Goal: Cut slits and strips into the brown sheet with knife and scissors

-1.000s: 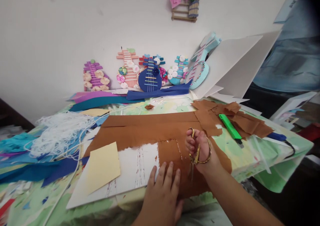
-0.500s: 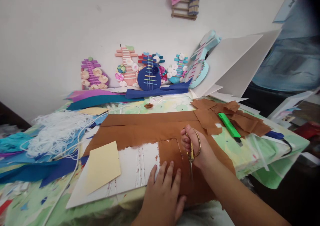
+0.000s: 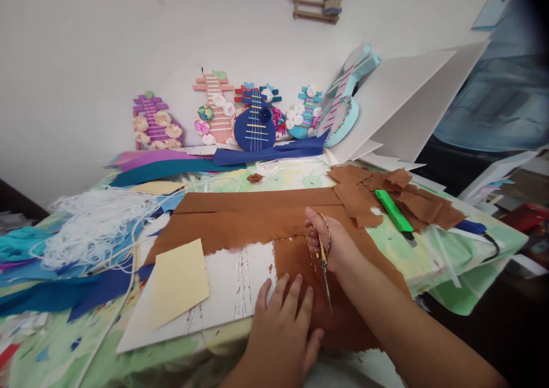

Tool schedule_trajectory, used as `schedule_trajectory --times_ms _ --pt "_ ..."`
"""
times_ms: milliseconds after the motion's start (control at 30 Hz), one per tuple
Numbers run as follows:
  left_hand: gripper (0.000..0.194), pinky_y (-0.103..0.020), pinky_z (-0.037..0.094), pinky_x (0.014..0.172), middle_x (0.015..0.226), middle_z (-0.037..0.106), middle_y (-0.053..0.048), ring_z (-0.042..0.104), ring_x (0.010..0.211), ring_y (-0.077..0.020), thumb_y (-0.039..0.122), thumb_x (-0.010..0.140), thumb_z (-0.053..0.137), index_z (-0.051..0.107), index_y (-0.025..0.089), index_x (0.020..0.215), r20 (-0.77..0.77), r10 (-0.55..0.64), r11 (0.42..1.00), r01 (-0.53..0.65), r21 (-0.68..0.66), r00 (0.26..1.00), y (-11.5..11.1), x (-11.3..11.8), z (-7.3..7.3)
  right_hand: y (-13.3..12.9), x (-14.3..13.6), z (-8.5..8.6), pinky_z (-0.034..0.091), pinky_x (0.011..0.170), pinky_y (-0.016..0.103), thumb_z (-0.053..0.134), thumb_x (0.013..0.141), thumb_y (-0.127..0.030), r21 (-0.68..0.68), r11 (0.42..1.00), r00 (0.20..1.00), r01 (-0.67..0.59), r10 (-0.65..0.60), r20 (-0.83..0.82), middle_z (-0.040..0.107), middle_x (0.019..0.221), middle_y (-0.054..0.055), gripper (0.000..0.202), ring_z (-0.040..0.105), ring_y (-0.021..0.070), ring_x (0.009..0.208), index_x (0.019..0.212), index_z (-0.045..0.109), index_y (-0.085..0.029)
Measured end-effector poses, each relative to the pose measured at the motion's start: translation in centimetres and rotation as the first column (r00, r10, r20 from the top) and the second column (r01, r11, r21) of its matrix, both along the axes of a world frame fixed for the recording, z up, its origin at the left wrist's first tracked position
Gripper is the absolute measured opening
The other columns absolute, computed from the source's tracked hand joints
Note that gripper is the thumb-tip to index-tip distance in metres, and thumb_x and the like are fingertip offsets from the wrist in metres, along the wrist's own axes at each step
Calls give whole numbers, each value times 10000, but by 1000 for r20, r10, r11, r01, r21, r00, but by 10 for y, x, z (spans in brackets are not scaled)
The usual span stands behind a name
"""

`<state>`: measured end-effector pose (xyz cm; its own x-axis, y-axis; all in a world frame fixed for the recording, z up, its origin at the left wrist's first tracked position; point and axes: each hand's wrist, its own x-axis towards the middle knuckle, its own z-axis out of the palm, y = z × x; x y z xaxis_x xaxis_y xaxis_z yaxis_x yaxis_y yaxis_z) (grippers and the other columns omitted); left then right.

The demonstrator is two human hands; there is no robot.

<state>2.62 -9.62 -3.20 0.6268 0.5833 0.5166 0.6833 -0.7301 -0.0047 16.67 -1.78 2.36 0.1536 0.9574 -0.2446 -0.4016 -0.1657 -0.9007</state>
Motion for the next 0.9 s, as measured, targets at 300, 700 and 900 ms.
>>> schedule_trajectory --times_ms 300,700,900 --pt "179 -413 323 856 950 616 -31 508 924 -219 234 794 444 602 188 863 293 -136 990 123 64 947 0 5 -12 1 -3 -11 172 310 148 633 645 -427 -18 1000 999 1 0 33 314 376 -105 375 253 20 309 567 361 -180" --pt "188 -416 325 829 947 619 -37 510 904 -235 258 787 453 603 177 865 295 -148 987 159 -13 944 2 4 -15 -15 -5 -16 213 283 151 630 635 -468 14 994 991 104 -105 81 342 360 -99 413 300 34 285 543 341 -187" --pt "188 -414 316 838 990 611 -26 504 923 -236 268 785 475 599 190 903 288 -141 987 158 -35 947 0 4 -16 -27 0 -12 184 272 139 627 632 -468 140 963 972 230 -220 -78 310 349 -100 373 249 26 285 550 418 -171"
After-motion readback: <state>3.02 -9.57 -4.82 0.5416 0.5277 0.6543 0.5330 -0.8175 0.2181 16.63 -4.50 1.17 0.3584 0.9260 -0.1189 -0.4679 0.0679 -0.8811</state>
